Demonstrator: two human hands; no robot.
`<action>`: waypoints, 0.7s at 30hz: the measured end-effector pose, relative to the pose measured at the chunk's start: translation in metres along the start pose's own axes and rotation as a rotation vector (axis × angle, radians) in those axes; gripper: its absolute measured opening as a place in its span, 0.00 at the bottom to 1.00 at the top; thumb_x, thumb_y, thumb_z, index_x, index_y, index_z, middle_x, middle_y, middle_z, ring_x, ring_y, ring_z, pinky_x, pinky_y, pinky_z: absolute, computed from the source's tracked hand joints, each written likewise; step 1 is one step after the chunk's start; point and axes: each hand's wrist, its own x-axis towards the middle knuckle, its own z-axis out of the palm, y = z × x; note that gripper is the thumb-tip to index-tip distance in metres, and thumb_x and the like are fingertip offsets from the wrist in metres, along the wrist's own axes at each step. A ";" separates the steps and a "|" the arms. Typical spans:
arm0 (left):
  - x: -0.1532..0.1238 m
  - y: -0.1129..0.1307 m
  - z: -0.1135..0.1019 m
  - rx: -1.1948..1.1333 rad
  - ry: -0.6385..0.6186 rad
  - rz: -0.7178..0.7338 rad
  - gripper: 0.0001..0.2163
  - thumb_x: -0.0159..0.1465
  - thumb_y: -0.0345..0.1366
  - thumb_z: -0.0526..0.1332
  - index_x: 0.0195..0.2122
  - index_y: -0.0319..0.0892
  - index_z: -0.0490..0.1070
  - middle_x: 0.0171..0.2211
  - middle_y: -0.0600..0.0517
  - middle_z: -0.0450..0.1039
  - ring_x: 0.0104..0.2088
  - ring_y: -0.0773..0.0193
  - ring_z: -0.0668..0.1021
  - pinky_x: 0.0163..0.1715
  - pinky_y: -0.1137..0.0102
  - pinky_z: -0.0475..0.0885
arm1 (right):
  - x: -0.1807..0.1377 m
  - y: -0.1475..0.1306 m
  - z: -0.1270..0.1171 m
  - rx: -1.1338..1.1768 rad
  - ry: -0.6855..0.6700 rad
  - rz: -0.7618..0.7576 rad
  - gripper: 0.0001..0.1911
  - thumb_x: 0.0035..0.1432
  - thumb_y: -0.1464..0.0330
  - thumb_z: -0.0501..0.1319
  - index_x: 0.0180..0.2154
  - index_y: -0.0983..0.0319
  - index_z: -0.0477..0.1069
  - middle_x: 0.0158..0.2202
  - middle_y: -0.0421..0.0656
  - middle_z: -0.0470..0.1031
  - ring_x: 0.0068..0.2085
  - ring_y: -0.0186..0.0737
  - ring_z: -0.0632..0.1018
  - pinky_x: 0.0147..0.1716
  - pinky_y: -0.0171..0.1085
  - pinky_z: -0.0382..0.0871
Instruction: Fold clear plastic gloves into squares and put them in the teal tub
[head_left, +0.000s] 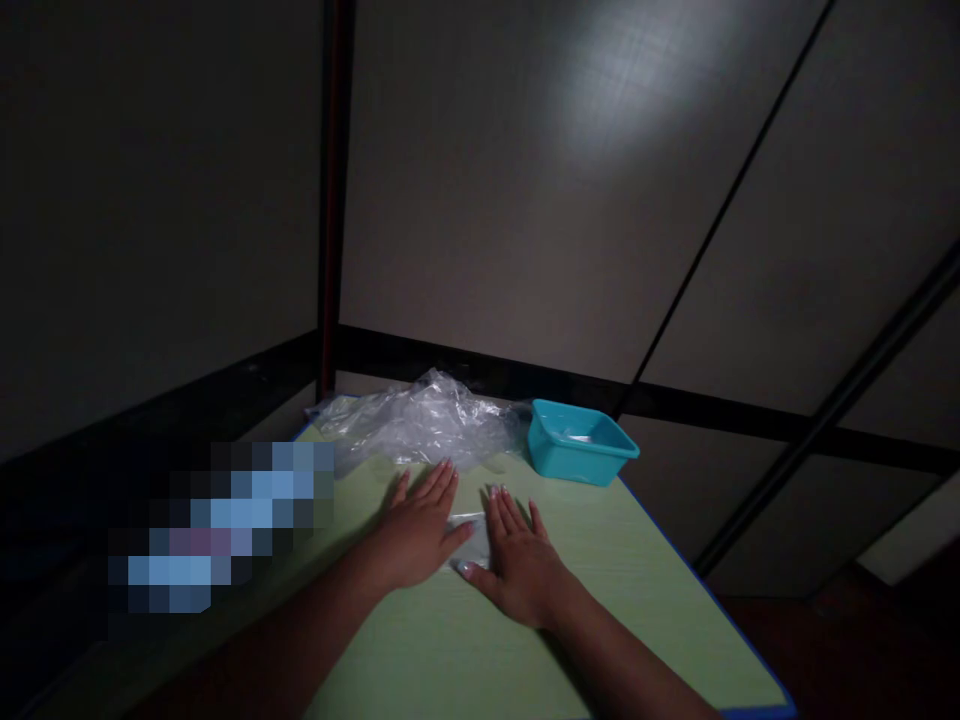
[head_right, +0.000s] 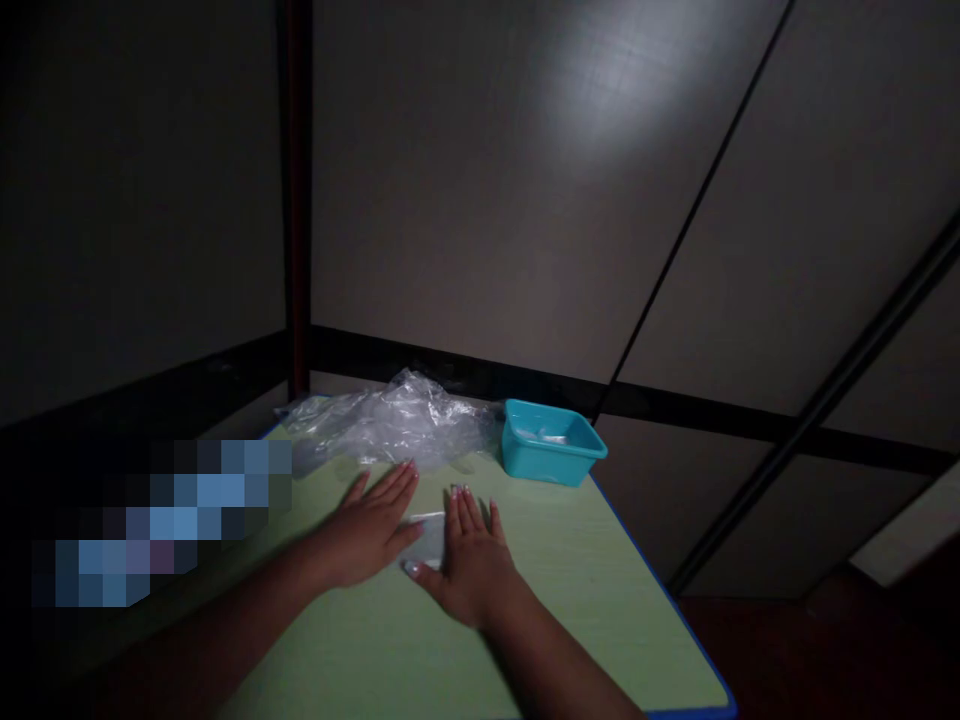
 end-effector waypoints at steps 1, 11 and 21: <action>0.001 0.006 -0.001 -0.005 0.024 0.020 0.31 0.64 0.54 0.37 0.63 0.38 0.43 0.63 0.46 0.34 0.63 0.56 0.40 0.57 0.49 0.37 | 0.000 0.001 0.002 0.005 0.006 0.004 0.46 0.55 0.45 0.42 0.62 0.70 0.34 0.63 0.54 0.34 0.63 0.51 0.38 0.58 0.55 0.32; 0.002 0.091 0.004 -0.171 -0.104 0.174 0.35 0.63 0.56 0.34 0.63 0.33 0.38 0.63 0.44 0.30 0.63 0.56 0.39 0.60 0.59 0.42 | 0.010 0.022 0.029 -0.025 0.032 -0.058 0.35 0.57 0.58 0.49 0.63 0.63 0.41 0.64 0.50 0.34 0.63 0.52 0.40 0.58 0.55 0.37; 0.004 0.085 0.015 -0.171 -0.032 -0.002 0.33 0.64 0.53 0.31 0.63 0.34 0.38 0.64 0.47 0.35 0.63 0.62 0.42 0.59 0.65 0.45 | 0.007 0.015 0.019 -0.067 -0.033 -0.039 0.40 0.53 0.56 0.52 0.63 0.63 0.39 0.64 0.50 0.33 0.63 0.53 0.38 0.56 0.59 0.36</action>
